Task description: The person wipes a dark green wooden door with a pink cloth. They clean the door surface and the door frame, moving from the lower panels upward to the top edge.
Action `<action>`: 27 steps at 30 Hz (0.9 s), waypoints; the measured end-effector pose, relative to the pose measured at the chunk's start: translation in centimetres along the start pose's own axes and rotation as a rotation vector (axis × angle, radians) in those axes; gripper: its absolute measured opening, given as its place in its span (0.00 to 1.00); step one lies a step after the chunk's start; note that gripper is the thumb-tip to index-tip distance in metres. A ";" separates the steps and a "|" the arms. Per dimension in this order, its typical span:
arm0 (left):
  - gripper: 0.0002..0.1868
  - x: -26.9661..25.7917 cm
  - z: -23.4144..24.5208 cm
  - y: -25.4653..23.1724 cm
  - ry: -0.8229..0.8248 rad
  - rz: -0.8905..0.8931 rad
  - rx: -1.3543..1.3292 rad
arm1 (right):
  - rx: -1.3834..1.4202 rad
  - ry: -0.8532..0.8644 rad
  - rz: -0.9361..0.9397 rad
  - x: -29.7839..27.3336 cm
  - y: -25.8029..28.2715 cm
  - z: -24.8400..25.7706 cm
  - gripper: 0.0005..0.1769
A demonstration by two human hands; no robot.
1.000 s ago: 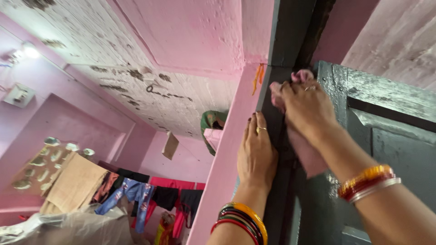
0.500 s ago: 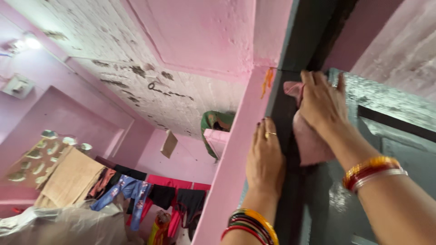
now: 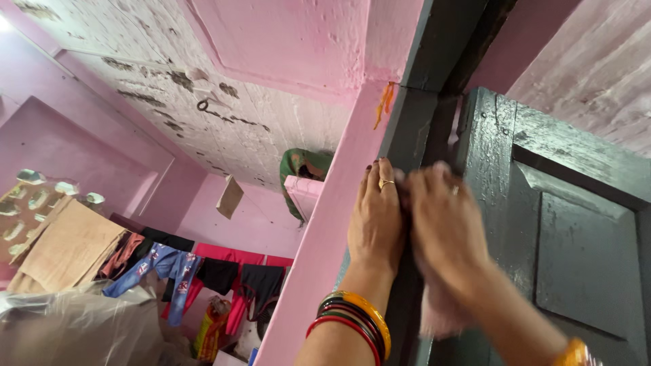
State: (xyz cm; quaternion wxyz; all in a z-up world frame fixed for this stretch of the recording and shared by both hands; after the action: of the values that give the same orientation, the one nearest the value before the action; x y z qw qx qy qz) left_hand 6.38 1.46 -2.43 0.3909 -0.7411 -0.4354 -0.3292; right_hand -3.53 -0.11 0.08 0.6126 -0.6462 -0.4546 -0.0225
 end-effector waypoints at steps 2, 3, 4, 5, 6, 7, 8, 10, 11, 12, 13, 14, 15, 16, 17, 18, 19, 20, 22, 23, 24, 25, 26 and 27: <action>0.26 0.0 0.3 -0.3 0.021 -0.027 0.007 | 0.148 -0.108 0.011 -2.6 2.9 2.1 0.22; 0.28 -0.2 0.4 -0.6 0.034 -0.039 0.008 | 0.221 -0.159 0.016 -3.5 3.4 3.0 0.21; 0.28 -0.5 0.8 -0.7 0.018 -0.052 0.012 | 0.310 -0.143 0.009 -3.7 2.9 3.1 0.19; 0.28 -0.6 1.2 -0.9 0.000 -0.072 0.019 | 0.399 -0.133 -0.001 -3.8 2.0 3.0 0.18; 0.28 -0.7 1.6 -1.3 -0.017 -0.092 0.026 | 0.487 -0.123 -0.012 -3.8 1.0 2.8 0.16; 0.28 -0.6 1.7 -1.6 -0.007 -0.094 0.023 | 0.473 -0.198 0.008 -3.6 0.1 3.1 0.15; 0.28 -0.5 1.9 -2.0 0.003 -0.096 0.020 | 0.458 -0.274 0.027 -3.3 -0.8 3.2 0.13; 0.28 -0.7 2.1 -2.8 0.010 -0.151 0.020 | 0.379 -0.399 -0.028 -2.7 -3.4 2.9 0.13; 0.28 -1.0 2.2 -3.2 0.013 -0.208 0.023 | 0.312 -0.447 -0.108 -2.2 -5.4 2.7 0.15; 0.28 -1.3 2.2 -3.6 0.015 -0.265 0.026 | 0.244 -0.495 -0.186 -2.3 -6.8 2.6 0.17; 0.28 -1.3 2.1 -3.7 0.025 -0.269 0.036 | 0.239 -0.510 -0.240 -2.4 -7.4 2.3 0.18; 0.28 -1.3 2.1 -3.7 0.034 -0.274 0.045 | 0.234 -0.524 -0.293 -2.5 -7.9 2.1 0.21; 0.28 -1.3 2.0 -3.7 0.041 -0.281 0.056 | 0.229 -0.542 -0.347 -2.5 -8.2 2.0 0.25; 0.28 -1.3 1.9 -3.7 0.049 -0.305 0.062 | 0.267 -0.523 -0.305 -2.7 -7.4 1.9 0.25; 0.28 -1.4 1.8 -3.7 0.056 -0.328 0.068 | 0.307 -0.503 -0.263 -3.8 -5.7 1.8 0.26; 0.28 -1.4 1.6 -3.7 0.064 -0.352 0.075 | 0.346 -0.483 -0.220 -5.0 -4.2 1.9 0.28; 0.29 -1.4 1.4 -3.6 0.070 -0.366 0.116 | 0.353 -0.435 -0.191 -6.6 -3.0 2.2 0.28; 0.29 -1.3 1.1 -3.5 0.075 -0.380 0.156 | 0.359 -0.387 -0.162 -7.9 -2.1 2.3 0.29; 0.30 -1.4 0.3 -3.5 0.104 -0.429 0.214 | 0.445 -0.328 -0.132 -9.5 -1.8 1.7 0.26; 0.31 -1.4 -0.1 -3.7 0.121 -0.464 0.232 | 0.484 -0.299 -0.116 -10.2 -2.4 1.3 0.24; 0.32 -1.5 -0.6 -3.8 0.138 -0.499 0.250 | 0.546 -0.258 -0.248 -10.7 -4.3 0.3 0.24; 0.30 -1.6 -1.1 -4.0 0.139 -0.531 0.277 | 0.607 -0.216 -0.377 -10.7 -6.6 -0.8 0.23; 0.28 -1.8 -1.7 -4.2 0.141 -0.564 0.304 | 0.668 -0.172 -0.506 -10.6 -8.8 -1.8 0.23; 0.27 -2.0 -2.2 -4.3 0.140 -0.598 0.334 | 0.532 -0.240 -0.447 -9.6 -10.3 -1.4 0.23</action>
State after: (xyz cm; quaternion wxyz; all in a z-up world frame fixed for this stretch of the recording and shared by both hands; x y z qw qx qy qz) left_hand 1.36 0.19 -1.77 0.4219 -0.4821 -0.6533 -0.4034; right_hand -14.75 -8.38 2.75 0.6814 -0.3471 -0.6431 0.0395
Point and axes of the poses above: each hand's wrist, its own x-axis towards the middle knuckle, its own z-axis out of the back of the hand, y = z × x, the point moved 6 cm from there along x, towards the middle knuckle, and after that the axes turned 15 degrees about z, right-handed, at the moved point
